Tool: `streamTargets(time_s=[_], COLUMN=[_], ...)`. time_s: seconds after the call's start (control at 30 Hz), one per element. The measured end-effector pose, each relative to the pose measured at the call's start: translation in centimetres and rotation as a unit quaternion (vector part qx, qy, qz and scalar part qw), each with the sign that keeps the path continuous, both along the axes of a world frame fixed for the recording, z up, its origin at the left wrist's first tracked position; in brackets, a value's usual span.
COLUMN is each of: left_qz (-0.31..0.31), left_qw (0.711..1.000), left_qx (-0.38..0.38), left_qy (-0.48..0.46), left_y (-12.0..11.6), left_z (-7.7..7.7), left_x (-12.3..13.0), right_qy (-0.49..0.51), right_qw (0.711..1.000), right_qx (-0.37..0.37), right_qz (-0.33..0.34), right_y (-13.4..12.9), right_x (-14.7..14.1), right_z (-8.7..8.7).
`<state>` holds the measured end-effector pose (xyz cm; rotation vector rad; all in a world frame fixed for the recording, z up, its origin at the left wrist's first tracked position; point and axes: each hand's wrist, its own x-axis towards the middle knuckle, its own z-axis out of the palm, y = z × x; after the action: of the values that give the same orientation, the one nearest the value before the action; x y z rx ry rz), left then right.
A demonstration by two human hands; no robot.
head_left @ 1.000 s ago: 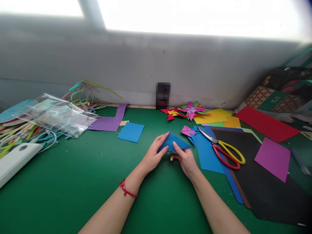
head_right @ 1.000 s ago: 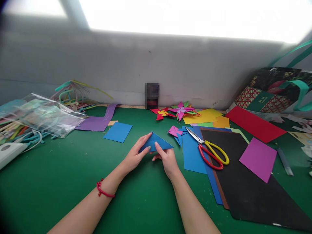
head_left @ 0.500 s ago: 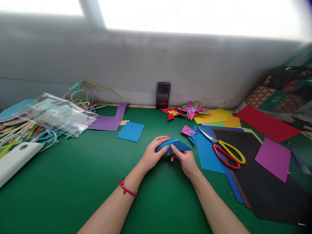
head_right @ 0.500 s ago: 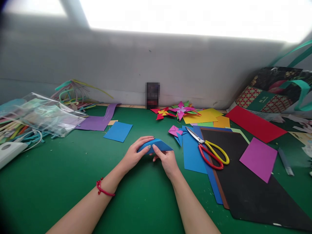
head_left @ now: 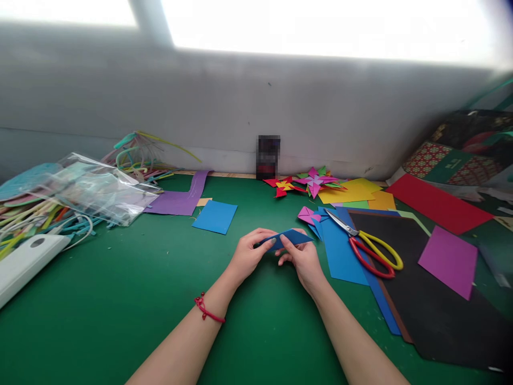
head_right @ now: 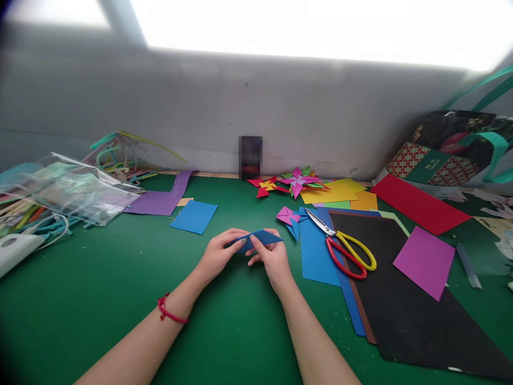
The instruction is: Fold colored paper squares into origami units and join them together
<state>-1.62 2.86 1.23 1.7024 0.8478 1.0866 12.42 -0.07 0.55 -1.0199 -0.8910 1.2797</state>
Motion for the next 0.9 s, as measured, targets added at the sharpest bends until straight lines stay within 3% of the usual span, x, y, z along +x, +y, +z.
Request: streamTargets(time_s=[0.23,0.37,0.6,0.9], left_qz=[0.01,-0.015,-0.107,-0.11], left_qw=[0.999,0.995,0.965,0.969], left_qx=[-0.039,-0.08,-0.238,-0.223], left_qy=[0.036,0.061,-0.002,0.003], left_y=[-0.06,-0.18,-0.55,-0.62], left_z=[0.3,0.52,0.15,0.58], left_x=[-0.24,-0.32,-0.04,-0.18], right_qy=[-0.112,-0.104,-0.09,-0.088], right_qw=[0.992,0.994,0.996,0.996], right_qx=[0.039,0.035,0.01,-0.003], right_qz=[-0.042,-0.003,0.021,-0.015], right_y=[-0.24,-0.4,-0.5,-0.33], right_x=[-0.05,0.37,0.47,0.34], right_z=[0.1,-0.1,-0.02,-0.43])
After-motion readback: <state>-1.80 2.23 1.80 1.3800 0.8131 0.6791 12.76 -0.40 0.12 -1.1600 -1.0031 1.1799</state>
